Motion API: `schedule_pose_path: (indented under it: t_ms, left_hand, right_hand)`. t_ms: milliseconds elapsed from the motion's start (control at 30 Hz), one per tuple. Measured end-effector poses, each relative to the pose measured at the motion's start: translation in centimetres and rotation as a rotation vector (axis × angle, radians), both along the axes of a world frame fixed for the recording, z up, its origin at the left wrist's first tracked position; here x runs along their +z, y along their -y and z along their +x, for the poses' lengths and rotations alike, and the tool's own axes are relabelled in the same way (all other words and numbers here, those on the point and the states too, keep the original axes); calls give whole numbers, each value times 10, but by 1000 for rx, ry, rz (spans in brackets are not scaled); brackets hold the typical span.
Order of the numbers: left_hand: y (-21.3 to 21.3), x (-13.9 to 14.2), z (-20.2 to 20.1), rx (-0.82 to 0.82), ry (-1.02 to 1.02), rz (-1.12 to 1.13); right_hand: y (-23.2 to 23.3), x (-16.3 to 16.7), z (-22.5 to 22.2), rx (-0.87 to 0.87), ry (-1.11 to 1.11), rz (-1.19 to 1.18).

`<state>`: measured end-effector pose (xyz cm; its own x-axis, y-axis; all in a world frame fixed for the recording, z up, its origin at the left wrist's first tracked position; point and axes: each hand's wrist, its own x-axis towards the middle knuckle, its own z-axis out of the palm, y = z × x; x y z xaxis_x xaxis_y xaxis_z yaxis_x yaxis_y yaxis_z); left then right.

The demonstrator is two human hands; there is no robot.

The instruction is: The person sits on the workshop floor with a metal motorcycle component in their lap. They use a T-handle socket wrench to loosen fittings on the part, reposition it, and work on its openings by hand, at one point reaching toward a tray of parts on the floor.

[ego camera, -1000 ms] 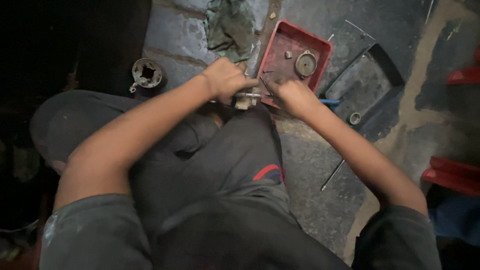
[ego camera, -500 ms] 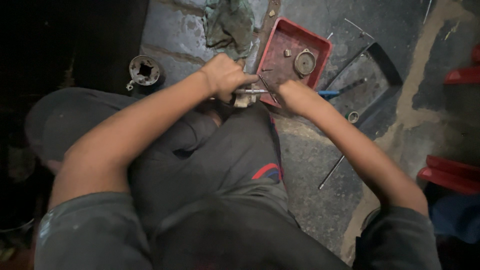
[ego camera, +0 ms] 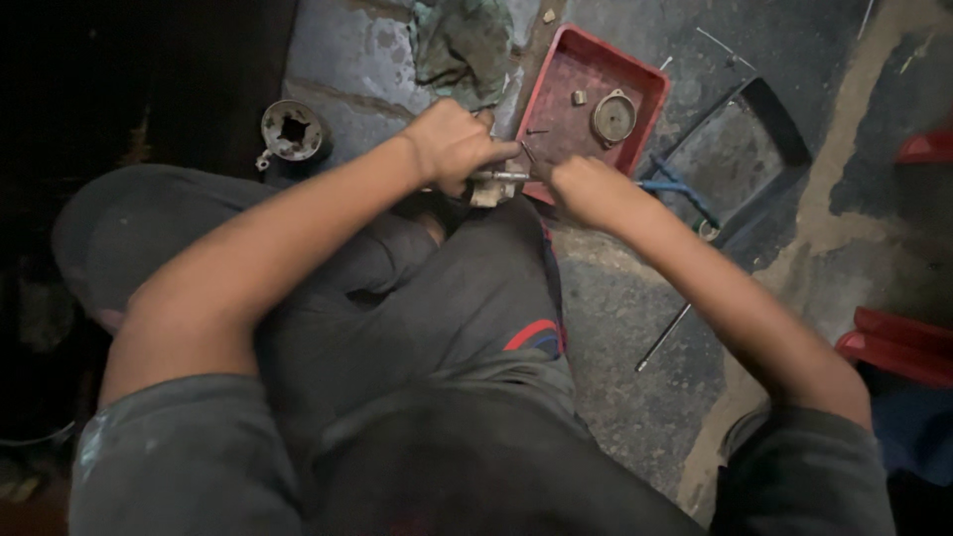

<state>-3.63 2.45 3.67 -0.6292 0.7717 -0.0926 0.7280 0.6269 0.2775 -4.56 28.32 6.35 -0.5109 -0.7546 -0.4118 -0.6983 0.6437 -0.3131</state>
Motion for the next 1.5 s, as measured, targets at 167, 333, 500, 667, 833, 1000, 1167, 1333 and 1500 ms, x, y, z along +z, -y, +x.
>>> schedule_pose_path:
  t_ms: [167, 333, 500, 667, 833, 1000, 1167, 1333, 1500]
  left_hand:
    - [0, -3, -1, 1, 12, -15]
    - [-1, -1, -1, 8, 12, -41]
    - [1, 0, 0, 22, 23, -40]
    - [3, -5, 0, 5, 21, -25]
    - [6, -7, -1, 36, -2, -39]
    - [7, -10, -1, 29, -12, -20]
    - [5, -28, 1, 22, -53, 124]
    - [4, -38, 1, 26, 164, -24]
    - [13, -30, 0, 62, 49, 160]
  right_hand:
    - [-4, -7, -1, -23, -3, 38]
    - [-7, -14, 1, 1, -131, -24]
    - [-3, -19, 11, 111, -279, -193]
    - [2, -22, 28, -12, -340, -124]
    - [16, -27, 30, -191, -240, -300]
    - [15, -27, 14, -357, 196, -576]
    - [41, -47, -78, -513, 339, -582]
    - [127, -95, -140, -330, -229, -190]
    - [166, -124, -152, -272, -74, 124]
